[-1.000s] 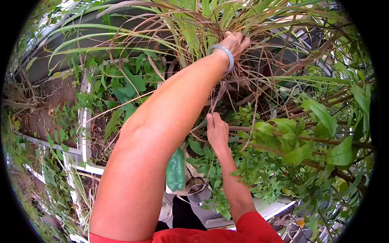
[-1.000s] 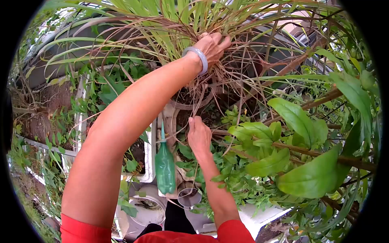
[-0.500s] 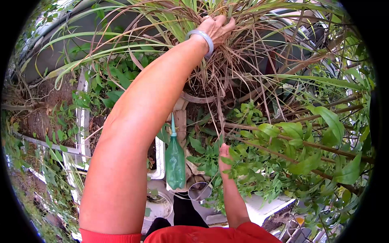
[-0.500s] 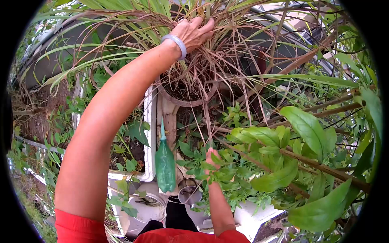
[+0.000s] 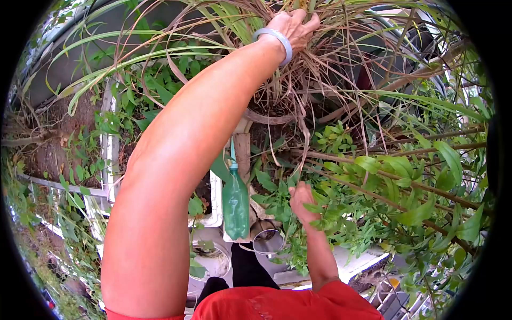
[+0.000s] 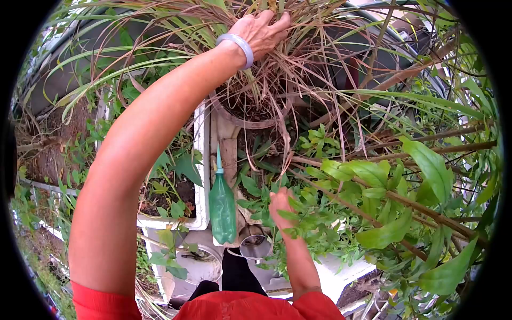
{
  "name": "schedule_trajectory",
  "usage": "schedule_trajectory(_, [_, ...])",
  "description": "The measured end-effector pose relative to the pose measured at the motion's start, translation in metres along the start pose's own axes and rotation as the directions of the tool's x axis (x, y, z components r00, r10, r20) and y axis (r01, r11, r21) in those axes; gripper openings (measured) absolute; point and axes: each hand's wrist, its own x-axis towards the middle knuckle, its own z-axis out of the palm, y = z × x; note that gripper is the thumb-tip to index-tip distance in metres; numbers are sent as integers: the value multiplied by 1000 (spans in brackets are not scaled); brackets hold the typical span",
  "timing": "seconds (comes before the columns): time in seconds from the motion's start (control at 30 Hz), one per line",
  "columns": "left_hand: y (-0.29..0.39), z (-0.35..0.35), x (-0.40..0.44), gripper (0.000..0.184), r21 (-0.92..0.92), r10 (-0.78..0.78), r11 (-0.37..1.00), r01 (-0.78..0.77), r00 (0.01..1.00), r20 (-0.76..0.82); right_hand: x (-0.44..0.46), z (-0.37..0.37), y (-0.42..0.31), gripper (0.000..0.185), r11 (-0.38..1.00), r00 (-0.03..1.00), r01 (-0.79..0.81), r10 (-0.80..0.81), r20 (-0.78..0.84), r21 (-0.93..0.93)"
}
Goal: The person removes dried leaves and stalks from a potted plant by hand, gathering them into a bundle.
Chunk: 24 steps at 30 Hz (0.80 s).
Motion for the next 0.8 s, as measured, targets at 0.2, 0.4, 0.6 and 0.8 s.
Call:
schedule_trajectory(0.2, [2,-4,-2,33,19,-29,999,29,999,-27,47,-110,-72,12,926,931,246,-143,-335,286])
schedule_trajectory(0.4, [5,-6,-1,33,-31,-47,998,46,998,-35,164,-54,-55,15,991,976,-12,40,-213,130])
schedule_trajectory(0.6, [5,-7,-3,36,9,-22,1000,22,1000,-11,177,-9,-37,20,980,993,-116,117,4,161])
schedule_trajectory(0.8, [4,-14,-4,34,-14,-25,1000,25,999,29,181,-10,-48,23,959,987,-124,145,-67,253])
